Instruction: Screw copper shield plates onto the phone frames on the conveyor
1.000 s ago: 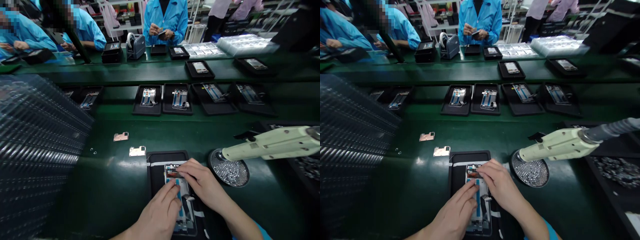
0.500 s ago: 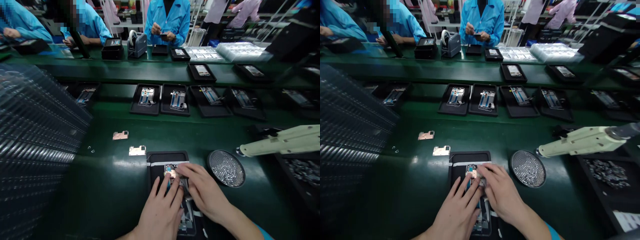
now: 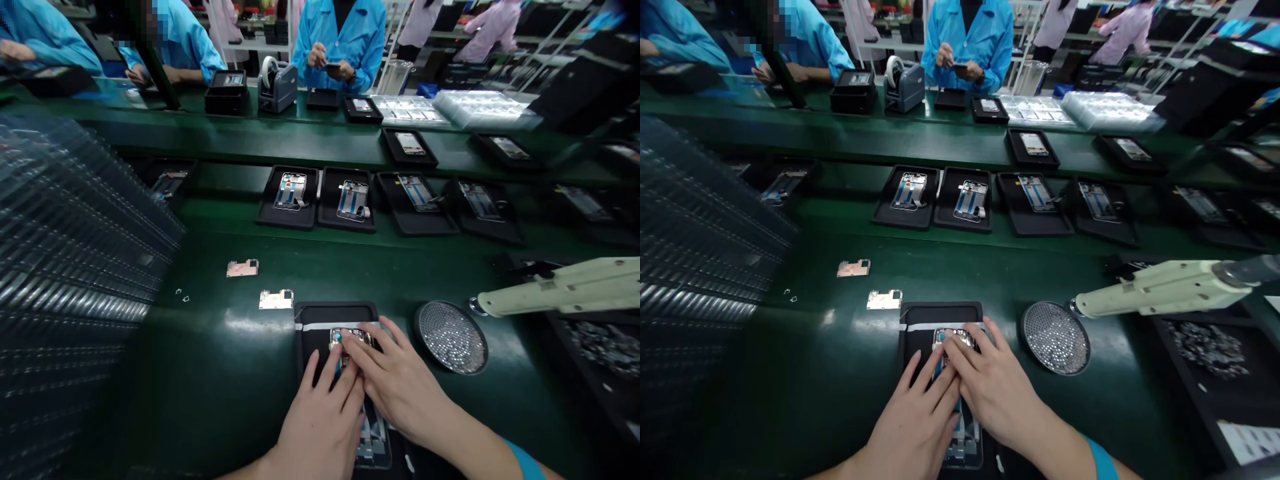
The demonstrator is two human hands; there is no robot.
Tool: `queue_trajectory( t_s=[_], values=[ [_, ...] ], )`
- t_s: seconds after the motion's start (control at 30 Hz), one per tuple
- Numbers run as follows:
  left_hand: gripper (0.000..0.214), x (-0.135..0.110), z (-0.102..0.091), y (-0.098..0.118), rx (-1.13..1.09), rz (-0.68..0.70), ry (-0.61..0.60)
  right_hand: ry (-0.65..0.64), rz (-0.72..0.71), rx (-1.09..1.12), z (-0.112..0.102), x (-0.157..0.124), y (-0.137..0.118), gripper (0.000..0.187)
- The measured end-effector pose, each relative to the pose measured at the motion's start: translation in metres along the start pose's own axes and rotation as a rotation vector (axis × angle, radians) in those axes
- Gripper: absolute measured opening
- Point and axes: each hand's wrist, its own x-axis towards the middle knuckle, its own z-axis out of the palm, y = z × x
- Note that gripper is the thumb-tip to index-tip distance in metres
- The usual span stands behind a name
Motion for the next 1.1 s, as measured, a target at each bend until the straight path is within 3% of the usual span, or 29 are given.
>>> queue_trajectory(
  t_s=[0.07,0.1,0.17,0.23,0.27,0.3,0.33,0.4,0.47,0.57,0.73,1.1],
  values=[
    [0.044,0.001,-0.004,-0.004,-0.023,-0.016,-0.004,0.048,-0.051,0.043,-0.002,-0.01,-0.001,0.054],
    [0.044,0.002,-0.005,-0.007,-0.022,-0.036,0.002,0.132,-0.044,0.079,-0.004,-0.017,0.001,0.058],
    [0.045,0.007,-0.005,-0.014,0.008,-0.072,0.029,0.501,0.087,0.086,-0.014,-0.029,0.007,0.067],
    [0.045,0.013,-0.002,-0.02,0.045,-0.066,0.048,0.992,0.368,-0.001,-0.027,-0.032,0.02,0.081],
    [0.044,0.018,0.001,-0.022,0.052,-0.051,0.059,1.147,0.495,-0.004,-0.034,-0.029,0.029,0.09],
    [0.043,0.022,0.004,-0.024,0.052,-0.037,0.074,1.199,0.59,0.08,-0.04,-0.023,0.04,0.094],
    [0.042,0.028,0.007,-0.026,0.045,-0.024,0.091,1.122,0.646,0.279,-0.046,-0.016,0.051,0.09],
    [0.04,0.038,0.012,-0.028,0.021,-0.001,0.12,0.939,0.66,0.718,-0.054,-0.002,0.072,0.063],
    [0.038,0.047,0.014,-0.03,0.007,0.035,0.113,0.87,0.647,0.921,-0.056,0.006,0.087,0.044],
    [0.041,0.052,0.015,-0.032,0.04,0.098,0.086,0.938,0.641,0.88,-0.053,0.002,0.091,0.031],
    [0.044,0.052,0.015,-0.034,0.081,0.12,0.091,1.109,0.618,0.77,-0.042,-0.013,0.078,0.031],
    [0.047,0.05,0.017,-0.032,0.088,0.118,0.079,1.083,0.657,0.698,-0.031,-0.013,0.079,0.026]
  ],
)
